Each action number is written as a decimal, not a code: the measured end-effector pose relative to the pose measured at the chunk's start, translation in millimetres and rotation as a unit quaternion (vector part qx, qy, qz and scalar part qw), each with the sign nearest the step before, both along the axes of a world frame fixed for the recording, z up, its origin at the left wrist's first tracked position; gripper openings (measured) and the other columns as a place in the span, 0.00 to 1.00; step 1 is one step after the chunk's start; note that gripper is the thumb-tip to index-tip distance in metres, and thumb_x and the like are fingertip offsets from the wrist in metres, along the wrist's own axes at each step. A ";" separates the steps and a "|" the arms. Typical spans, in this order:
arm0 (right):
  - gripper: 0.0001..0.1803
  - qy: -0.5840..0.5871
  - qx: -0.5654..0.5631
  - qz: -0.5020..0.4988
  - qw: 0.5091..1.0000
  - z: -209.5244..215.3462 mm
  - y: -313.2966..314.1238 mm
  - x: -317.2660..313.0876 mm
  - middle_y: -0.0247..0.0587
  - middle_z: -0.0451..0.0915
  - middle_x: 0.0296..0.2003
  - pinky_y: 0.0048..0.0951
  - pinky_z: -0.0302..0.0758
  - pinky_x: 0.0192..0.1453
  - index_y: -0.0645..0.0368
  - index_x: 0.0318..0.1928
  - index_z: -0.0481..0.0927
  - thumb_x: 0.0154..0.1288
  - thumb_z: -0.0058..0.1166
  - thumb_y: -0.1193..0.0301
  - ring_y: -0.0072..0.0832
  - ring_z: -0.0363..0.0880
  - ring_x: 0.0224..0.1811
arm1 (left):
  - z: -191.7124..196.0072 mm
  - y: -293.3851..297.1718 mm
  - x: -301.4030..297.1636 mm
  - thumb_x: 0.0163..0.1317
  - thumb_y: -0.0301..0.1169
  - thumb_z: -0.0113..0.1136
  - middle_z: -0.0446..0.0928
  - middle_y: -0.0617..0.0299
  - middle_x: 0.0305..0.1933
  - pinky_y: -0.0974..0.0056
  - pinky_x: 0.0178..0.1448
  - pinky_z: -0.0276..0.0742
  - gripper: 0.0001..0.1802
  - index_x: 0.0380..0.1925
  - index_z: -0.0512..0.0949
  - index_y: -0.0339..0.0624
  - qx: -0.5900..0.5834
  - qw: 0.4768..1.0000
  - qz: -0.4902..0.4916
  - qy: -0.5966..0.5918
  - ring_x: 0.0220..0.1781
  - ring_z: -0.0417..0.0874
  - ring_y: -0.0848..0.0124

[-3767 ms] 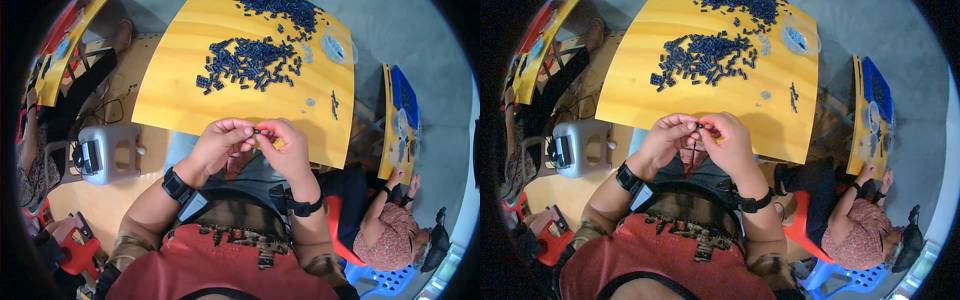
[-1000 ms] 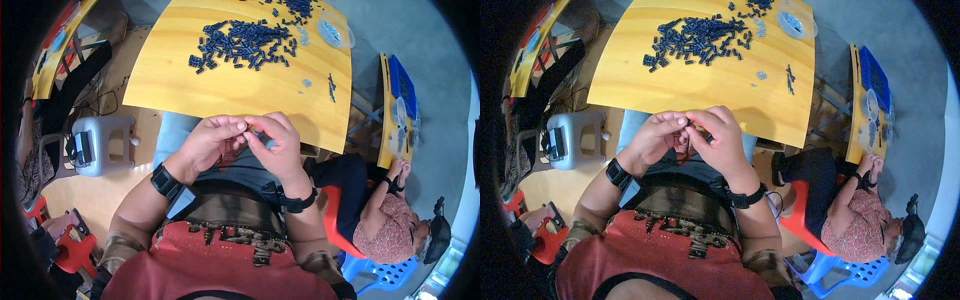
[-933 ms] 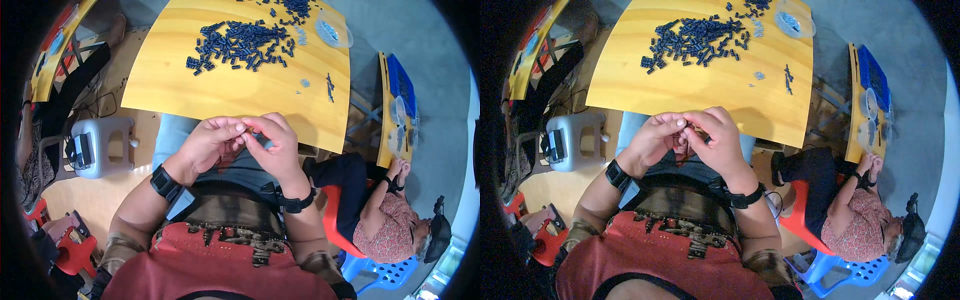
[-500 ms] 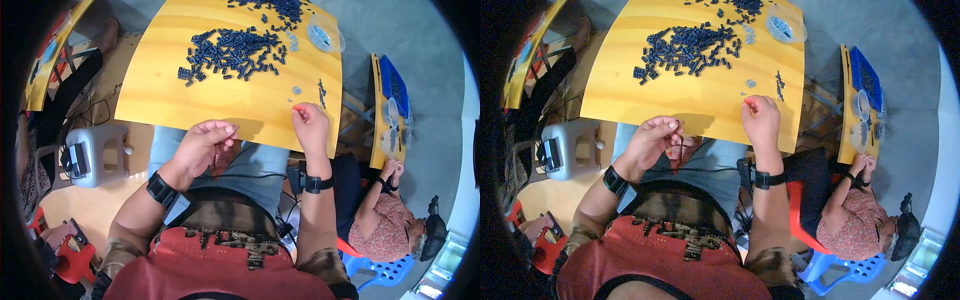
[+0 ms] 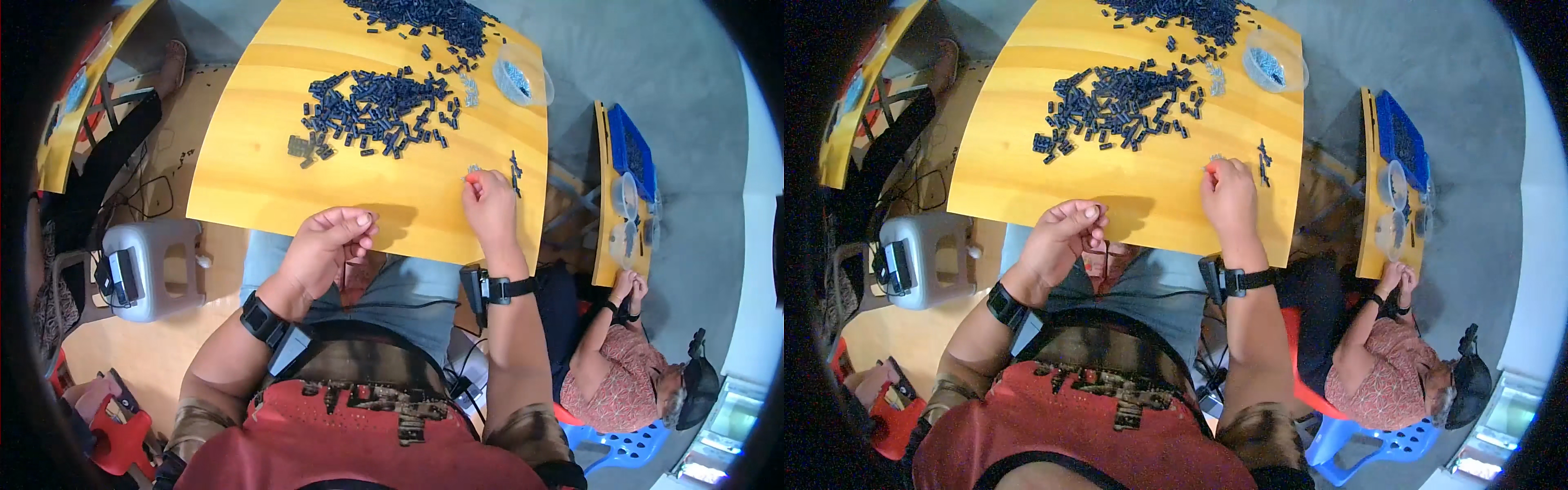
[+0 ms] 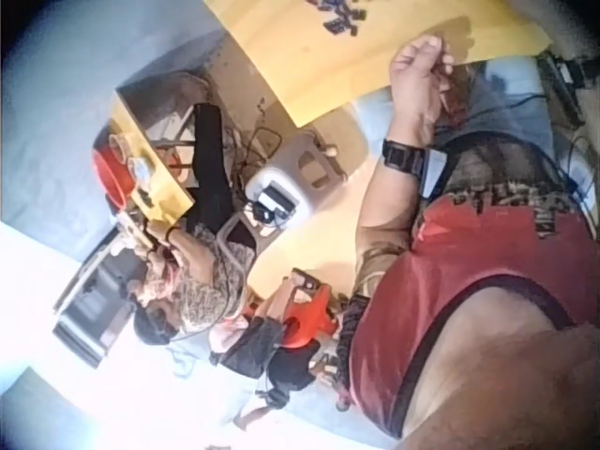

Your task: Assembling small blue plastic components by manually inserting pins.

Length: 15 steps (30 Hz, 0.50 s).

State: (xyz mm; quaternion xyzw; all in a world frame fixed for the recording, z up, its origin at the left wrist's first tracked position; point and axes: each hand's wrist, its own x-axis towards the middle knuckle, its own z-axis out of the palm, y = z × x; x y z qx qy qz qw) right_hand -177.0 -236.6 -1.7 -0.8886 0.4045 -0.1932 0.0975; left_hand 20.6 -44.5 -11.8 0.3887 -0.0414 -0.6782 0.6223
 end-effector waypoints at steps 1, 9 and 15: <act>0.03 -0.046 0.028 -0.016 0.998 -0.2 3.5 3.7 0.46 0.78 0.29 0.40 0.75 0.41 0.61 0.31 0.78 0.53 0.56 0.77 0.45 0.76 0.36 | -0.3 -0.8 0.2 0.64 0.31 0.60 0.80 0.62 0.34 0.70 0.38 0.74 0.09 0.39 0.79 0.36 0.005 1.000 0.002 0.001 0.31 0.77 0.76; 0.02 -0.067 0.008 -0.010 0.998 -11.6 7.0 25.6 0.45 0.78 0.26 0.37 0.75 0.37 0.63 0.29 0.79 0.54 0.57 0.77 0.41 0.77 0.31 | 1.0 -2.7 3.2 0.65 0.31 0.59 0.79 0.63 0.34 0.70 0.38 0.74 0.08 0.39 0.79 0.37 0.012 1.000 -0.007 0.004 0.31 0.77 0.76; 0.03 -0.245 0.172 -0.108 0.948 -17.4 9.3 26.1 0.46 0.78 0.25 0.37 0.75 0.34 0.62 0.29 0.80 0.54 0.56 0.76 0.41 0.77 0.28 | 3.7 -4.1 3.5 0.65 0.30 0.58 0.79 0.62 0.35 0.70 0.38 0.74 0.08 0.39 0.79 0.37 0.016 1.000 -0.015 0.002 0.32 0.77 0.75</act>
